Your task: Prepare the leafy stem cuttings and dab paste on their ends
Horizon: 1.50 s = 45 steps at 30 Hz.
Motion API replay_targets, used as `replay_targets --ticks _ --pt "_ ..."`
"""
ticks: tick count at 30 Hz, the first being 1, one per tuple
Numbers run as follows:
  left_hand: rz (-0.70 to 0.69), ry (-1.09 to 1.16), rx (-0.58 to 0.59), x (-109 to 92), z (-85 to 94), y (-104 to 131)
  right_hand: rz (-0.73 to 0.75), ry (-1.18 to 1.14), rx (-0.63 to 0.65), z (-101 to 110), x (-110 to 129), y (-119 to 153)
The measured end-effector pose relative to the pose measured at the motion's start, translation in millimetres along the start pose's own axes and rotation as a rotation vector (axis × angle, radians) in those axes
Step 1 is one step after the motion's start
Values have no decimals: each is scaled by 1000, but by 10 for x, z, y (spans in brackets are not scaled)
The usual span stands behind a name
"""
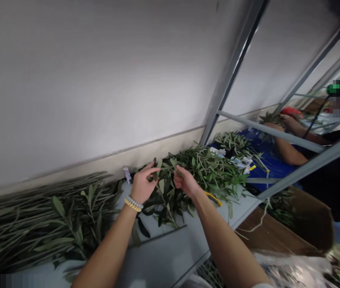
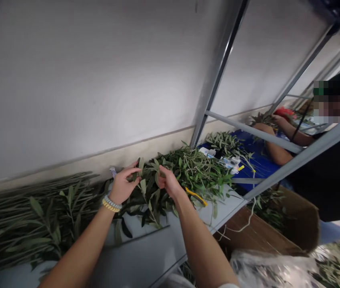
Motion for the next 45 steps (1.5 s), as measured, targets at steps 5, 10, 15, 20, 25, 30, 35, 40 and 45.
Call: replay_targets --ticks 5,10,15,20,25,30,35,40,45 --pt "-136 -24 85 -42 90 -91 63 -260 -33 17 146 -58" --pt "-169 18 140 -3 60 -381 150 -487 15 180 839 -146" --pt "-332 18 153 -55 145 -726 339 -409 33 238 1531 -79" --pt "-435 15 156 -82 333 -1015 508 226 -1 341 1946 -49" --pt "-474 11 180 -91 411 -1237 690 592 -105 359 2120 -40" --pt "-516 14 173 -182 411 -1273 744 560 -120 289 2134 9" --pt "-595 -82 199 -286 555 -1234 741 582 -61 289 2174 62" --pt "-655 -168 226 -468 764 -1222 850 624 -113 219 2302 183" --pt "-644 -168 186 -598 805 -1230 932 651 -151 165 2324 301"
Point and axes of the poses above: each hand's wrist, its own y-axis away from the middle knuckle, its own z-axis out of the back of the hand, x = y × z, the point moved 1 cm from there along -y, towards the middle knuckle, and after that the axes turned 13 degrees about -z, right-handed, at the moved point
